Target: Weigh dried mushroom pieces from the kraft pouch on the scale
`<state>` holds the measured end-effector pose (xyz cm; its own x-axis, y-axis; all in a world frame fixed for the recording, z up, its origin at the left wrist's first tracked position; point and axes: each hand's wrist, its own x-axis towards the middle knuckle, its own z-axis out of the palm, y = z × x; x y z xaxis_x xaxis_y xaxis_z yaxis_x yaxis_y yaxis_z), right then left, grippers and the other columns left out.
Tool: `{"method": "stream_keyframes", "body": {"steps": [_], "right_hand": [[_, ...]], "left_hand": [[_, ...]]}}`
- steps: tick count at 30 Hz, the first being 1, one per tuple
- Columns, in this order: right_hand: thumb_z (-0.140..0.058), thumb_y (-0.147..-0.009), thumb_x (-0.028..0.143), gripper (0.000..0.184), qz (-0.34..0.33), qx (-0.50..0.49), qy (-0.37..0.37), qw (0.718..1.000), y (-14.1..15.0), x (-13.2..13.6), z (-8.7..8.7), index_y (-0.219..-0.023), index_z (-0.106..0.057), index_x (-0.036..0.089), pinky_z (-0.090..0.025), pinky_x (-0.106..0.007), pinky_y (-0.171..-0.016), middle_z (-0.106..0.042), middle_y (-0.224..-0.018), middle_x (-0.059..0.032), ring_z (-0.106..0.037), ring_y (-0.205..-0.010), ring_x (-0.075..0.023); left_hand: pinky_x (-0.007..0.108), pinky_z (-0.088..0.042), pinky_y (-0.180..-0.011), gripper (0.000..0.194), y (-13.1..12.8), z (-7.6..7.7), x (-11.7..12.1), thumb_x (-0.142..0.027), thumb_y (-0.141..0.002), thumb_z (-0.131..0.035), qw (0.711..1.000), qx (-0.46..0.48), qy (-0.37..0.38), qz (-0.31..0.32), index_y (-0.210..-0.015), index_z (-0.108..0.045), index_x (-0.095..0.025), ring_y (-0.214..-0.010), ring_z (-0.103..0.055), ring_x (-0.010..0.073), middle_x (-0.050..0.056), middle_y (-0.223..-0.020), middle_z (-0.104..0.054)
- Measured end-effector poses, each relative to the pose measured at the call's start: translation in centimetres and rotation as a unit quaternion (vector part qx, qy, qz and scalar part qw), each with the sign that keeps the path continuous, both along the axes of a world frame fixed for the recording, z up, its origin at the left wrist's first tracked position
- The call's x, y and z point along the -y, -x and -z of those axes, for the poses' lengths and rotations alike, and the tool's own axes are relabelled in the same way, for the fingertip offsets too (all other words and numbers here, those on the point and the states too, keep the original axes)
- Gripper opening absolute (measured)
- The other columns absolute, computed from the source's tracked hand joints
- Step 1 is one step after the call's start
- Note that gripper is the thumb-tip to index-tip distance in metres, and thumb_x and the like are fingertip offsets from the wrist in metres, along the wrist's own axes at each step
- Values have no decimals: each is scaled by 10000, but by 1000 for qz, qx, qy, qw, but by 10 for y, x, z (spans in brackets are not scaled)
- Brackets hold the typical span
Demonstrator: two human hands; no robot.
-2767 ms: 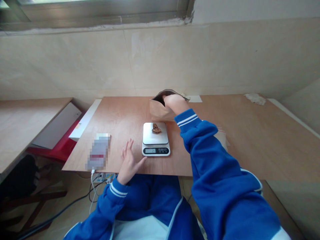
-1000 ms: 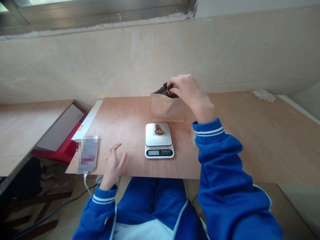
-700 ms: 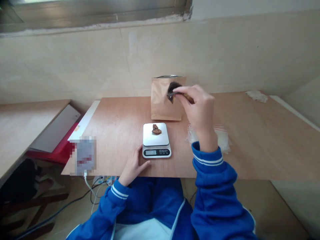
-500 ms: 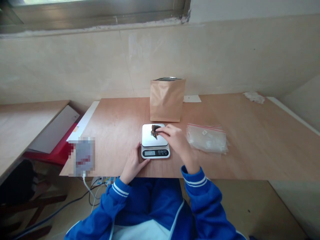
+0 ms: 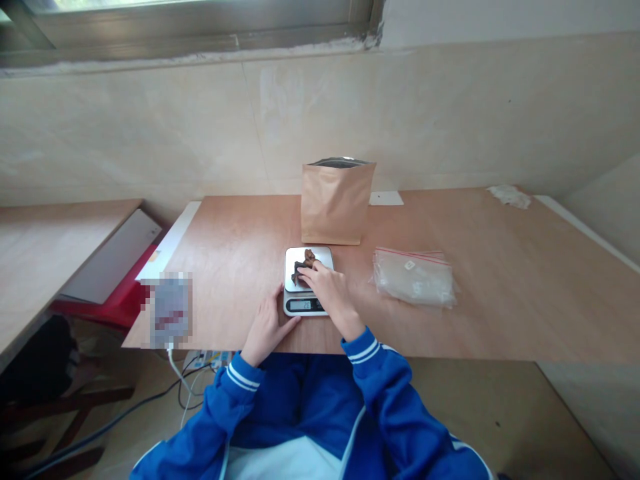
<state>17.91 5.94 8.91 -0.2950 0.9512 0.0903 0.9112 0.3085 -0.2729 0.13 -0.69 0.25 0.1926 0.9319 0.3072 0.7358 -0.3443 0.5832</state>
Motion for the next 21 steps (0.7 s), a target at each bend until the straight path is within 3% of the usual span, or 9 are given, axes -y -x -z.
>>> {"method": "stream_keyframes", "body": {"steps": [7, 12, 15, 18, 21], "right_hand": [[-569, -910, 437, 337, -37, -46, 65, 996, -19, -11, -8, -1226, -650, 352, -497, -318, -726, -649, -1222, -39, -655, -996, -268], [-608, -879, 418, 291, -38, -187, 81, 978, -38, -11, -17, -1146, -653, 312, -496, -328, -804, -703, -1078, -22, -660, -970, -242], [-555, -894, 470, 293, 41, -269, 70, 960, -45, -11, -3, -1077, -604, 247, -511, -351, -781, -705, -961, -45, -665, -894, -239], [-513, -899, 475, 306, 88, -341, 56, 934, -44, -11, 22, -1066, -546, 221, -526, -356, -772, -673, -957, -63, -655, -881, -222], [-555, -844, 512, 388, 111, -408, 67, 904, -39, -13, 43, -1095, -524, 217, -533, -313, -596, -638, -938, -62, -644, -779, -210]], "left_hand": [[490, -430, -1005, 764, 0, -3, 1, -444, -890, -571, 1000, -6, 0, -3, -1488, -184, -167, -1262, -498, 324, 210, -1407, -452], [499, -427, -1005, 769, 0, -3, 1, -446, -891, -569, 1000, -11, -5, 0, -1492, -171, -178, -1264, -494, 336, 208, -1420, -436], [497, -425, -1014, 754, -1, -4, 1, -449, -895, -561, 1000, -12, -7, -1, -1490, -180, -185, -1270, -491, 331, 198, -1418, -442], [485, -423, -1025, 730, -1, -5, 2, -449, -899, -552, 1000, -5, -3, -6, -1484, -200, -189, -1278, -488, 317, 185, -1403, -460], [478, -420, -1033, 722, -1, -6, 2, -440, -896, -562, 1000, -2, -3, -4, -1477, -214, -189, -1283, -484, 306, 178, -1401, -466]]}}
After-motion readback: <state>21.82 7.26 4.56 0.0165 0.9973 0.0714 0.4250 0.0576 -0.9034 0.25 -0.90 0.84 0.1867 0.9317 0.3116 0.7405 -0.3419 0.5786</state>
